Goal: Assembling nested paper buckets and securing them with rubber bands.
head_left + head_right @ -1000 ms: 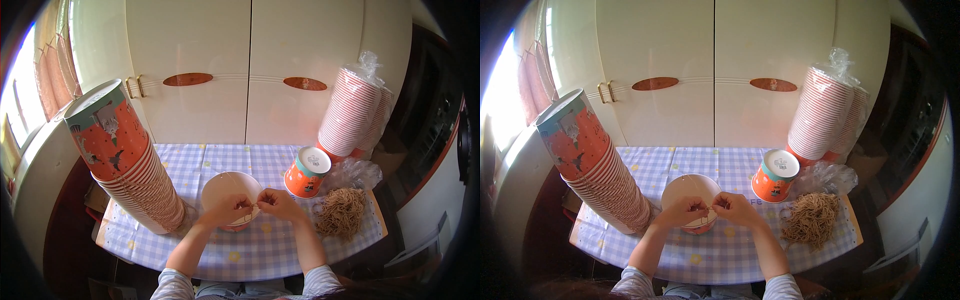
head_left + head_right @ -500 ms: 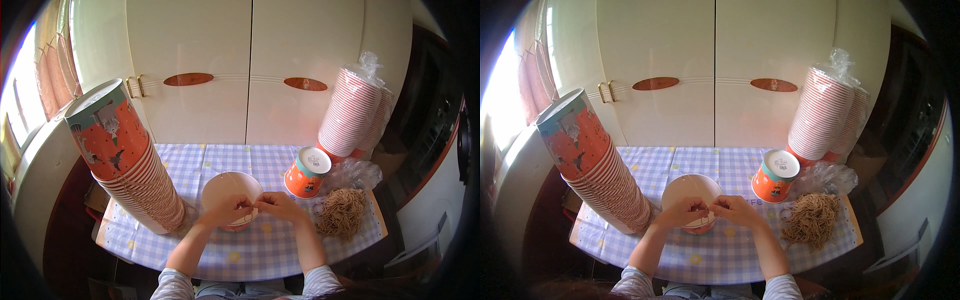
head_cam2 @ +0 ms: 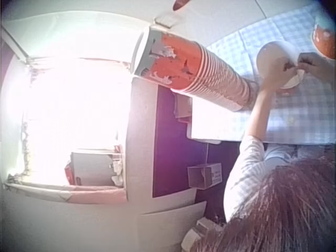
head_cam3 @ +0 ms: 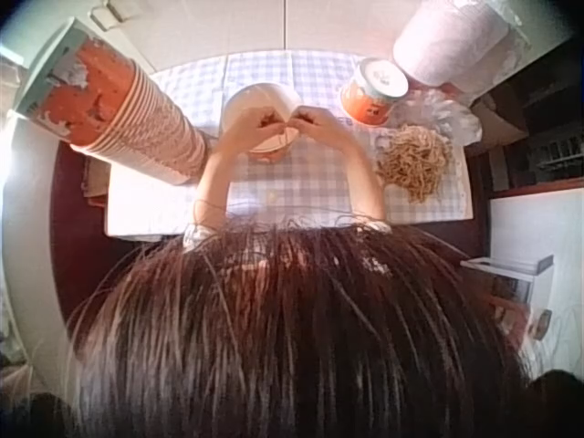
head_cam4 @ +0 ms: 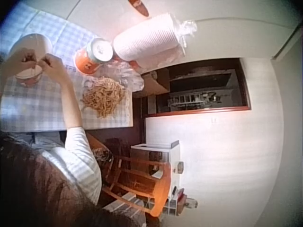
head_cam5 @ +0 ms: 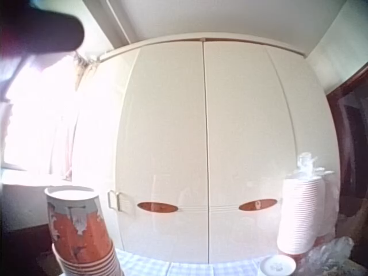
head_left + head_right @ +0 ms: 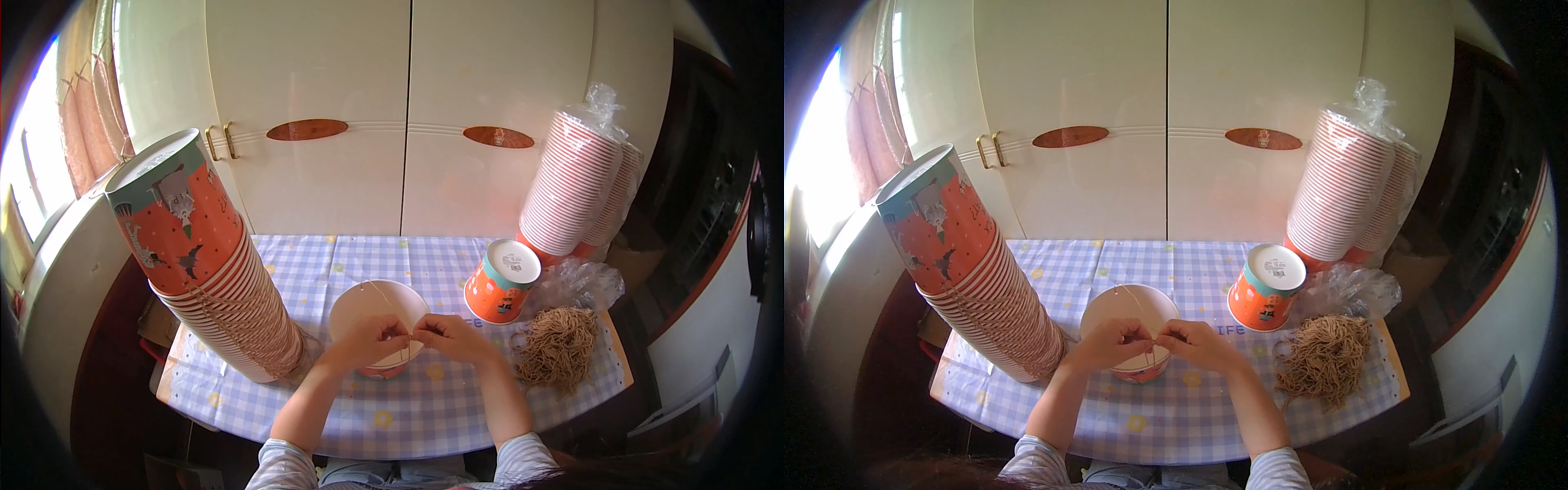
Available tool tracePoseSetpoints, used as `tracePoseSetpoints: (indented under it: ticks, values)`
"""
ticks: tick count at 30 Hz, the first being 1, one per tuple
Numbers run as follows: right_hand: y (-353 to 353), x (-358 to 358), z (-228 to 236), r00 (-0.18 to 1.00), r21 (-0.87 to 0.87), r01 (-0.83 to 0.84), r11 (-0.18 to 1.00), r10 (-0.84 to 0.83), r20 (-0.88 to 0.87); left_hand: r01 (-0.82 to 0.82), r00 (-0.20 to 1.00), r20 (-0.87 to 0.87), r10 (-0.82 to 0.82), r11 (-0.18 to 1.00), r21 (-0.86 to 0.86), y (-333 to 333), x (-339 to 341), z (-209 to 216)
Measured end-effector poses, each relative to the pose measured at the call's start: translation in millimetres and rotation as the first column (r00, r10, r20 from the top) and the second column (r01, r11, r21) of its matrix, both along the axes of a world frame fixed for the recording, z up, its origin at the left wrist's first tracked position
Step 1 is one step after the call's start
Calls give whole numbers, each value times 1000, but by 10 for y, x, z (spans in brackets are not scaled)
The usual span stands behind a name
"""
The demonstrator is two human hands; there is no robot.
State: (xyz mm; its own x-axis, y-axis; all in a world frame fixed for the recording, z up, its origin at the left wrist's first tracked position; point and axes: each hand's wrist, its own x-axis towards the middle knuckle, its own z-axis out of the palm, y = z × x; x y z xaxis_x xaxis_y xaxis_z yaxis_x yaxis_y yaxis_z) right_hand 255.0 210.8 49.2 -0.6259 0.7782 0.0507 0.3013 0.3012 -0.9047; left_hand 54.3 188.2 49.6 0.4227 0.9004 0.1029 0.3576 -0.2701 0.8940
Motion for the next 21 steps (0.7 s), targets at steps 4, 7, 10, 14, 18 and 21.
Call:
tracePoseSetpoints:
  ticks: [4, 7, 10, 14, 18, 21]
  values:
    - [-7, -20, 1, 1000, -9, -6, 1000, 6, -26, -3, 999, 40, 3, 1000, -19, 10, 3, -20]
    - [-1, -27, 8, 1000, -7, -17, 1000, 17, -8, 16, 997, 78, -14, 1000, -17, 31, -17, -70]
    - [-9, -21, 21, 1000, 14, -21, 1000, 21, -2, 3, 997, 74, 1, 999, -54, 13, 4, -21]
    - [1, -15, -1, 999, 27, -35, 999, 35, -8, -19, 997, 75, 22, 999, -51, 20, 7, -43]
    - [-2, -37, -7, 999, 23, -53, 998, 53, 5, -41, 999, 35, 40, 999, 22, -3, 17, -3]
    - [-4, -50, -23, 997, 41, -68, 997, 67, 27, -72, 997, 22, 70, 995, 74, -17, 29, 10]
